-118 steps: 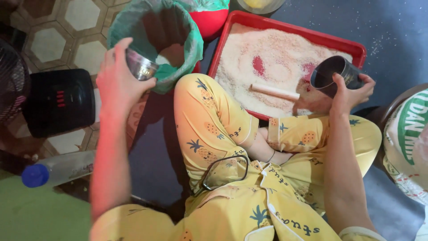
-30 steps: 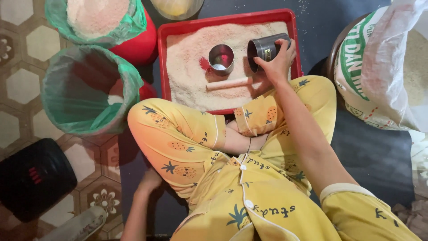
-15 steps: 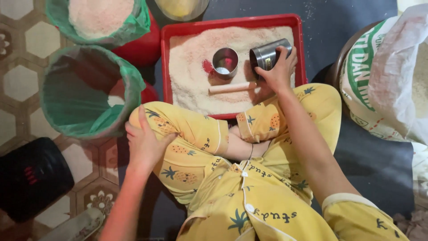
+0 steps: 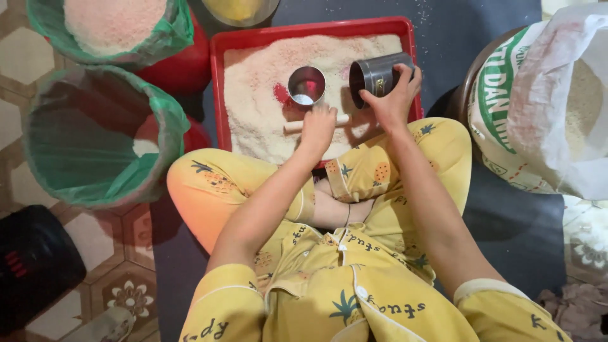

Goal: Filling and emptying small metal cups with grain in a tray while sitting on the floor

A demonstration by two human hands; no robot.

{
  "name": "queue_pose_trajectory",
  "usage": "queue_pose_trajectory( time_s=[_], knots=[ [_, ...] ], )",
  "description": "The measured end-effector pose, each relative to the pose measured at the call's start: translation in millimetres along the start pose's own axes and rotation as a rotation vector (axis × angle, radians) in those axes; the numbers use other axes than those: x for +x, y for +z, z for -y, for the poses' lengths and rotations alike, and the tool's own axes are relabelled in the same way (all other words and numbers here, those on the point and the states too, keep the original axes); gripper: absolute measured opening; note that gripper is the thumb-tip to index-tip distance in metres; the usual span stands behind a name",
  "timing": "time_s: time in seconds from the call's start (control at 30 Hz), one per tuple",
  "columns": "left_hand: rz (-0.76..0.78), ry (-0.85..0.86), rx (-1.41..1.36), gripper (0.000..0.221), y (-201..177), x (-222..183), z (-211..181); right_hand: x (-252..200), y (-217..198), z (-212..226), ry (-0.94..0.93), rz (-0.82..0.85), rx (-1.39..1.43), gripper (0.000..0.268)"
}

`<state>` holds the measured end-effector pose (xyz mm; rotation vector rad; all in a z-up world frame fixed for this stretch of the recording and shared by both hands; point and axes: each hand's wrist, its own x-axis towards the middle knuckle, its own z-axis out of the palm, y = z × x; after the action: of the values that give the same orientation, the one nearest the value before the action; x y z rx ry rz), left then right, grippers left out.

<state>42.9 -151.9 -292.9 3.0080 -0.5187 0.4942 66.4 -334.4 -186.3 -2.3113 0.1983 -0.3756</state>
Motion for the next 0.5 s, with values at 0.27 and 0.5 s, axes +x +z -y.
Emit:
queue_pose_trajectory(
  time_s=[0.27, 0.5],
  knots=[
    [0.063, 0.049, 0.051, 0.016, 25.3, -12.6, 6.0, 2.8, 5.4, 1.6, 0.017, 0.003, 0.045, 0.083],
    [-0.07, -0.063, 0.065, 0.021, -72.9, 3.0, 16.1, 4.8, 16.5, -16.4, 0.008, -0.103, 0.09, 0.089]
  ],
)
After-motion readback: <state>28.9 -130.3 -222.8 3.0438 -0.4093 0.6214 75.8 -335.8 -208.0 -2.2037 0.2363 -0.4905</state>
